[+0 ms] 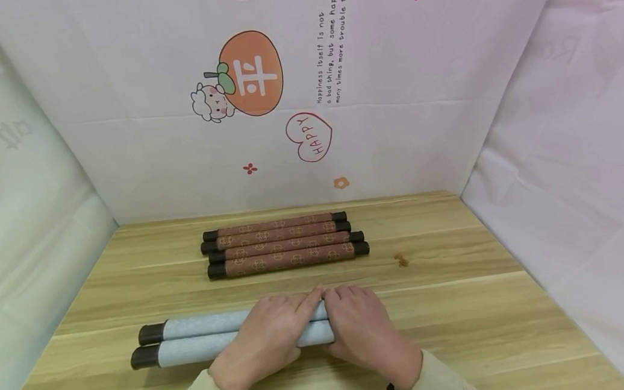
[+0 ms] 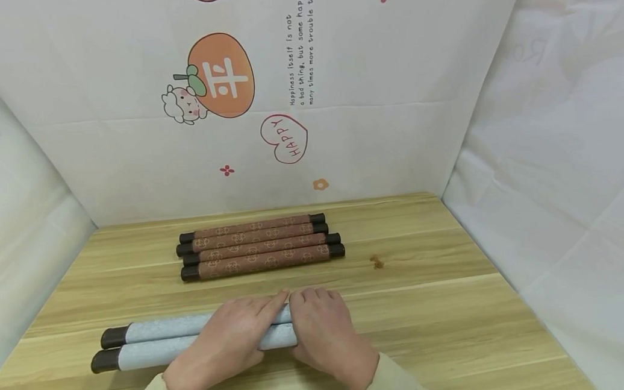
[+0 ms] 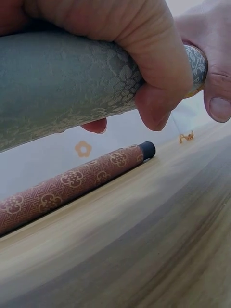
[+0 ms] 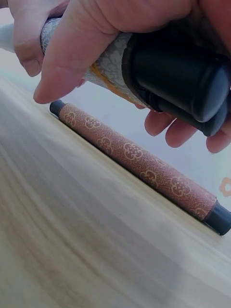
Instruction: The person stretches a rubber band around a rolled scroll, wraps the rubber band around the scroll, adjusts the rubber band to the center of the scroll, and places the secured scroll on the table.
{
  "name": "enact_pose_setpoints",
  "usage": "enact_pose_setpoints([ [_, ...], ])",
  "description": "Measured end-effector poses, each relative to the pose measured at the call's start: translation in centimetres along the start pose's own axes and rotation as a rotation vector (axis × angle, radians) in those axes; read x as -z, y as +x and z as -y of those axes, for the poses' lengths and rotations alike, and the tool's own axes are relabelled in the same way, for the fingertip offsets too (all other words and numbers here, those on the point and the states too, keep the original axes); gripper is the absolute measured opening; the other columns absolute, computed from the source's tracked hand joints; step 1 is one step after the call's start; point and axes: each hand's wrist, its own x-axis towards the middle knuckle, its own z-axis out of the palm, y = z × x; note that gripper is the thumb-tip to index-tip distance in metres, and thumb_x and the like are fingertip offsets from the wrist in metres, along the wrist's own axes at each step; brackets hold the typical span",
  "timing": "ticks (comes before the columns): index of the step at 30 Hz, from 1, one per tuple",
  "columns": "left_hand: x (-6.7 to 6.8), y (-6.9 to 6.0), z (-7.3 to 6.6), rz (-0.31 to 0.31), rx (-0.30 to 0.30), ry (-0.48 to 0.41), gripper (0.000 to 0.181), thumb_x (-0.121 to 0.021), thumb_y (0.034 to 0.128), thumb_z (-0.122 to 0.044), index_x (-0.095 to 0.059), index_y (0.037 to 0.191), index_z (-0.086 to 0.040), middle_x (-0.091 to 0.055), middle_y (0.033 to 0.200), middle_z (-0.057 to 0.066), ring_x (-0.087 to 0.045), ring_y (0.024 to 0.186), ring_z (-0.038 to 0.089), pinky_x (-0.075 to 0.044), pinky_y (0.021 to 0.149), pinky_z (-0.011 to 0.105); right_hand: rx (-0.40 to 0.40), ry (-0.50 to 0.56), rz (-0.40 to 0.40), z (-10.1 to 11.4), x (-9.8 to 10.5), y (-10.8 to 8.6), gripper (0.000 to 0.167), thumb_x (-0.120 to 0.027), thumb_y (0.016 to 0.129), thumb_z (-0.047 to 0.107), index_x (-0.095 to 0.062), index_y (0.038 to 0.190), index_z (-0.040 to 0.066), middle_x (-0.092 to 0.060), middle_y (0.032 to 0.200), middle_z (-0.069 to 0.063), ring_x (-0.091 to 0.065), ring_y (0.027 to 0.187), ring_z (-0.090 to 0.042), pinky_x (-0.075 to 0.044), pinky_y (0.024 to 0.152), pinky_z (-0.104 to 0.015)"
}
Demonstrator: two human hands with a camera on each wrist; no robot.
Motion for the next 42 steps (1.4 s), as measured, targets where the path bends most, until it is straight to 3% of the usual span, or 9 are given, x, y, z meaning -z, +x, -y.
enact_pose_setpoints([
  [5, 0.1, 0.1, -0.2, 0.032, 0.016, -0.012, 0.099, -0.09, 0.068, -0.018, -0.046, 0.155, -0.002, -0.071, 0.134, 0.003, -0.071, 0.109, 0.017, -0.058, 0.093, 0.037, 0.003, -0.043, -0.01, 0.2, -0.2, 0.0, 0.069, -0.093, 0.067, 0.051, -0.065, 0.113, 0.007, -0.07, 0.099, -0.007, -0.069, 0.096, -0.024, -0.058, 0.085, -0.045],
  [13, 0.0, 0.3, -0.5, 0.035, 0.022, -0.019, 0.101, -0.09, 0.068, -0.019, -0.043, 0.157, -0.002, -0.071, 0.133, 0.001, -0.072, 0.102, 0.017, -0.059, 0.088, 0.037, 0.013, -0.053, 0.035, 0.5, -0.5, 0.1, 0.085, -0.088, 0.071, 0.061, -0.064, 0.128, 0.003, -0.073, 0.107, -0.009, -0.071, 0.101, -0.026, -0.056, 0.095, -0.05],
  [17, -0.1, 0.4, -0.7, 0.057, 0.035, -0.018, 0.102, -0.09, 0.0697, -0.02, -0.042, 0.158, -0.003, -0.071, 0.133, 0.001, -0.072, 0.103, 0.017, -0.059, 0.087, 0.037, 0.006, -0.06, 0.046, 0.6, -0.5, 0.1, 0.087, -0.088, 0.071, 0.063, -0.064, 0.129, 0.002, -0.073, 0.108, -0.009, -0.071, 0.101, -0.026, -0.056, 0.095, -0.049],
  [28, -0.1, 0.5, -0.7, 0.123, 0.092, -0.048, 0.093, -0.09, 0.0717, -0.024, -0.05, 0.153, -0.006, -0.071, 0.129, 0.003, -0.07, 0.109, 0.021, -0.059, 0.082, 0.041, 0.018, -0.054, -0.037, 0.0, -1.2, -0.1, 0.068, -0.09, 0.066, 0.041, -0.067, 0.119, 0.006, -0.071, 0.098, -0.005, -0.069, 0.089, -0.021, -0.056, 0.078, -0.042],
  [32, -0.4, 0.2, -0.1, 0.105, 0.091, -0.05, 0.09, -0.09, 0.0694, -0.021, -0.052, 0.15, -0.007, -0.073, 0.122, 0.002, -0.071, 0.104, 0.018, -0.059, 0.082, 0.038, 0.027, -0.049, -0.04, -0.4, -1.4, 0.0, 0.06, -0.09, 0.064, 0.039, -0.067, 0.111, 0.009, -0.07, 0.095, -0.004, -0.068, 0.084, -0.02, -0.056, 0.073, -0.042],
  [36, -0.6, -0.7, 1.0, 0.08, 0.092, -0.043, 0.086, -0.091, 0.0674, -0.018, -0.056, 0.145, -0.007, -0.074, 0.116, 0.004, -0.071, 0.099, 0.018, -0.06, 0.083, 0.037, 0.019, -0.02, 0.008, -1.3, -1.4, 0.2, 0.06, -0.091, 0.063, 0.039, -0.066, 0.11, 0.011, -0.071, 0.097, -0.005, -0.069, 0.086, -0.021, -0.057, 0.074, -0.043],
  [42, -0.5, -2.5, 2.7, 0.106, 0.18, -0.075, 0.076, -0.089, 0.0658, -0.015, -0.062, 0.136, -0.009, -0.074, 0.116, 0.006, -0.071, 0.104, 0.022, -0.06, 0.087, 0.043, 0.008, 0.042, 0.057, -2.6, -1.5, 0.4, 0.06, -0.09, 0.064, 0.034, -0.066, 0.113, 0.009, -0.071, 0.099, -0.006, -0.068, 0.09, -0.021, -0.056, 0.079, -0.045],
])
